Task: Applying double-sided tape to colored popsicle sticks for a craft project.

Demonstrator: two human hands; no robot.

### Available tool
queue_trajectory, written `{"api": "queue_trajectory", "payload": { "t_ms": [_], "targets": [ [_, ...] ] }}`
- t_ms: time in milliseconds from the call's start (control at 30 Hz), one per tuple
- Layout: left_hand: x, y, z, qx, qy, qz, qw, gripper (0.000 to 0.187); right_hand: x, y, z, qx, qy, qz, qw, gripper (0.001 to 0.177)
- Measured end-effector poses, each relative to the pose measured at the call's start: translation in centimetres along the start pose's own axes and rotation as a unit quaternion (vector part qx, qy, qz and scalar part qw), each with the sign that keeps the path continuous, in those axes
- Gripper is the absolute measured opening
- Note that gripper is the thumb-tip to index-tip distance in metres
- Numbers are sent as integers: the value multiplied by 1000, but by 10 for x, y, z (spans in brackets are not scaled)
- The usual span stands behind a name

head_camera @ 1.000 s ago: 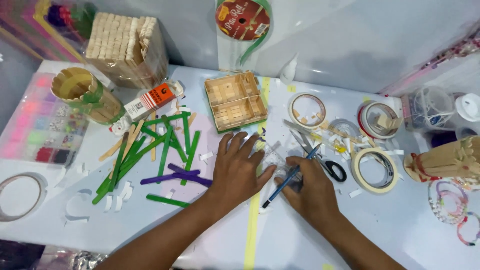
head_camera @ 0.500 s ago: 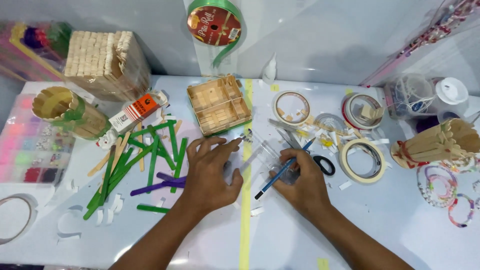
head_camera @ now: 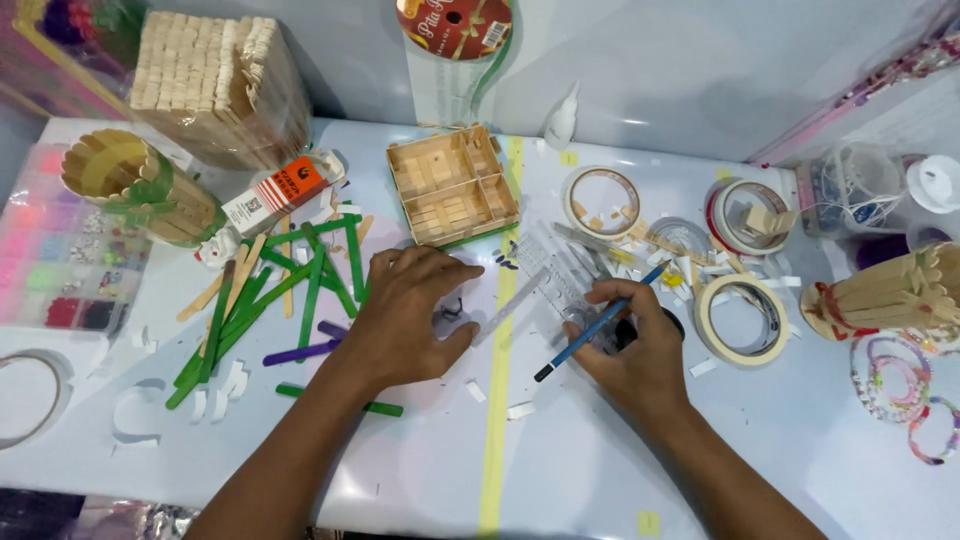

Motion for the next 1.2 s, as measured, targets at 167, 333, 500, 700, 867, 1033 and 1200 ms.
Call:
{"api": "queue_trajectory", "payload": {
  "t_ms": [167, 333, 500, 700, 867, 1033, 1200],
  "targets": [
    [0, 1, 3, -8, -11, -2, 1000, 52, -1, 0, 6, 3, 8, 1, 1000, 51],
    [-3, 2, 0, -11, -16, -9, 1000, 55, -3, 0, 7, -2, 2, -9, 1000, 52],
    [-4, 1, -1, -12, -10, -3, 1000, 54, -3, -1, 7, -13, -13, -15, 1000, 54],
    [-7, 1, -3, -8, -20, -8, 1000, 53, -1, -3, 5, -3, -13, -11, 1000, 54],
    [-7, 2, -2, -6, -18, -5, 1000, 51, -2, -1, 8, 7, -8, -7, 1000, 52],
    [-9, 1, -5, -4, -15, -5, 1000, 51, -2, -2, 8, 10, -12, -3, 1000, 53],
    [-9, 2, -5, -9, -20, 4, 1000, 48, -1, -2, 2, 3, -23, -3, 1000, 51]
  ]
}}
Point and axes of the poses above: each hand's wrist, its own y-axis away from the middle knuckle, its own x-axis out of the back of the hand, z = x × y, the point moved 2 cm from there along -y, towards the middle knuckle, and after that the axes turned 7 degrees about x, right-handed, at the moved point
